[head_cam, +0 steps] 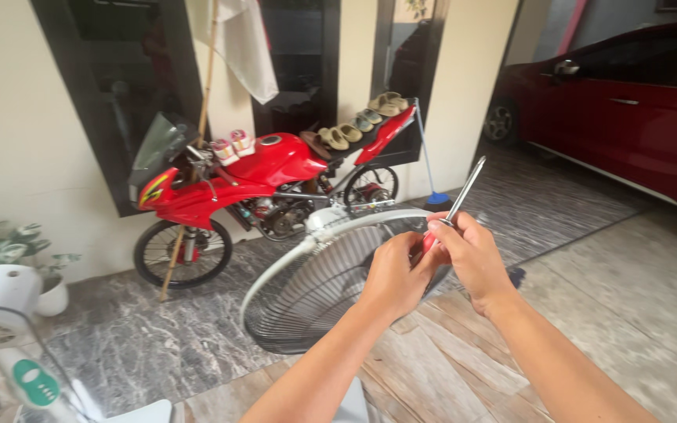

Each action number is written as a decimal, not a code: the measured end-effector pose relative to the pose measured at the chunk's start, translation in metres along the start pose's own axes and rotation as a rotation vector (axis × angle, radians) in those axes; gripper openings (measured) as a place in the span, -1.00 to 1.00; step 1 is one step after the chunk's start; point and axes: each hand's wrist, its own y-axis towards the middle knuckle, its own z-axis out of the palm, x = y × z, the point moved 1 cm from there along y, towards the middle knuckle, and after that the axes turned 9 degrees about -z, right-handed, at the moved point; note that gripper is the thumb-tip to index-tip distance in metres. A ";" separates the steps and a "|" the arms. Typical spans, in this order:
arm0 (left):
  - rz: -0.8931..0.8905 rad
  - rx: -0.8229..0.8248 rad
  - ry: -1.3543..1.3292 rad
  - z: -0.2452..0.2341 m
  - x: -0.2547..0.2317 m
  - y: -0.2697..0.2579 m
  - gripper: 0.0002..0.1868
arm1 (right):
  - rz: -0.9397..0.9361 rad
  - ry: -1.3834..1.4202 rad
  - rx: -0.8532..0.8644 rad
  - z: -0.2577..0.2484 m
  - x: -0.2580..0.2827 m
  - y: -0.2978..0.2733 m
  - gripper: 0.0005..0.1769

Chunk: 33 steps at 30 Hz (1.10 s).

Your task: The person uses a screwdriver to loosen and remove the front grille of a standing electric fan, then detaches the fan blades from the motor hub. The removed parts are placed on the floor.

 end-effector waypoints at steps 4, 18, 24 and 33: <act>-0.089 0.050 -0.028 0.018 -0.002 -0.004 -0.56 | 0.023 -0.093 -0.008 -0.017 0.001 -0.004 -0.66; -0.111 -0.100 0.072 -0.031 0.001 0.003 -0.52 | -0.007 -0.032 0.160 0.032 0.007 0.026 -0.61; -0.146 -0.214 0.064 -0.074 0.015 0.015 -0.54 | -0.074 0.004 0.281 0.086 0.008 0.057 -0.59; -0.115 -0.557 0.291 -0.169 0.029 0.007 -0.56 | -0.118 0.274 0.619 0.210 0.010 0.090 -0.54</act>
